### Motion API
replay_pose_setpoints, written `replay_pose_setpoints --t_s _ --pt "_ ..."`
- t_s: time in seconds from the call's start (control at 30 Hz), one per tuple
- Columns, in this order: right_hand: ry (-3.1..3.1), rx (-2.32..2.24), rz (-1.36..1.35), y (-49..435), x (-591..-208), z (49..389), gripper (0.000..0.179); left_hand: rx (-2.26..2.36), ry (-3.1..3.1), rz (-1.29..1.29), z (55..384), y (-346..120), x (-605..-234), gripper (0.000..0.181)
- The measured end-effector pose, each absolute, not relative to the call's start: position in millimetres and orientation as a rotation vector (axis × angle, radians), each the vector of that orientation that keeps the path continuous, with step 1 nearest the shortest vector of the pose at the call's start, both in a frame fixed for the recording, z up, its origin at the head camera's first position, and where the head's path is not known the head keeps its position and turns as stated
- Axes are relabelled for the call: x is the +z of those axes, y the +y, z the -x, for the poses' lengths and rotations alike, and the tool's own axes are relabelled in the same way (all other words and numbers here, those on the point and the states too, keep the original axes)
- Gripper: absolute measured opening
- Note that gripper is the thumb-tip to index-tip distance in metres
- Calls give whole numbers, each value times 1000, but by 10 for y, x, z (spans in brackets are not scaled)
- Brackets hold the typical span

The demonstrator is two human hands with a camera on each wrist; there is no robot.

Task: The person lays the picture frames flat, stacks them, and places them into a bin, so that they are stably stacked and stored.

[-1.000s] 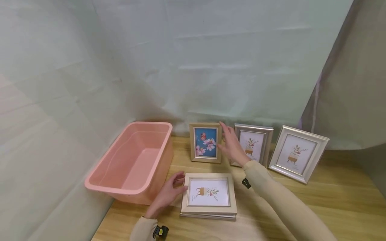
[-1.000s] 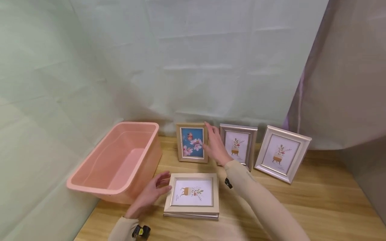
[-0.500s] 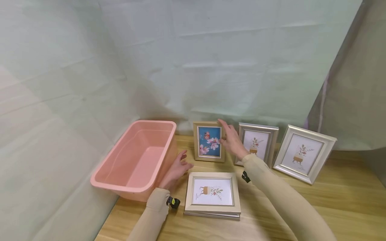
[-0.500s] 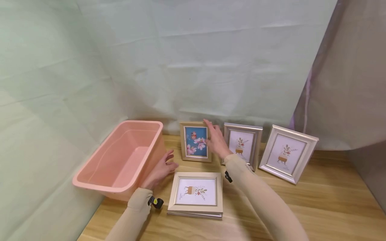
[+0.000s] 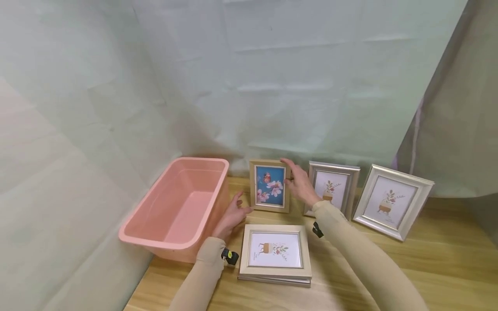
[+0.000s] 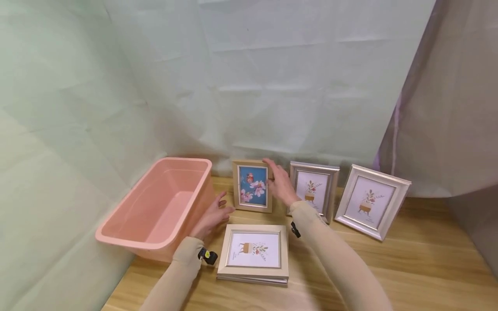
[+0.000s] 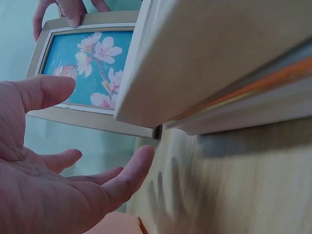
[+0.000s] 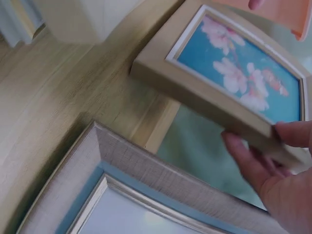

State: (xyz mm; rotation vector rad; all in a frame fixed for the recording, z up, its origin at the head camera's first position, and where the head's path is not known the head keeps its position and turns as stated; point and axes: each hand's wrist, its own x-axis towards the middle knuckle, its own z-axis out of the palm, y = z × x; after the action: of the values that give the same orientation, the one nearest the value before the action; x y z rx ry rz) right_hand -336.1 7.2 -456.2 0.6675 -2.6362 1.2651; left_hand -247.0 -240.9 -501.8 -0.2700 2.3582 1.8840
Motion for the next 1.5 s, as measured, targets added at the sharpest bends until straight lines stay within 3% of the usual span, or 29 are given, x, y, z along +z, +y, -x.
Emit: replay_pose_setpoints --t_s 0.53,0.87,1.23,1.5 --pt "-2409 1622 -659 191 -4622 3214 67 2099 2320 244 2464 -2476 -5127 84" --pt "-2248 1881 -491 276 -4471 2964 69 2265 2390 68 2454 -2496 -5149 62" --pt "-2082 2209 -234 413 -4404 2535 68 2309 2462 34 2176 -2511 -5120 66" --pt "-1965 2411 -98 526 -4303 2065 64 2495 2308 -250 2015 -2446 -5162 74"
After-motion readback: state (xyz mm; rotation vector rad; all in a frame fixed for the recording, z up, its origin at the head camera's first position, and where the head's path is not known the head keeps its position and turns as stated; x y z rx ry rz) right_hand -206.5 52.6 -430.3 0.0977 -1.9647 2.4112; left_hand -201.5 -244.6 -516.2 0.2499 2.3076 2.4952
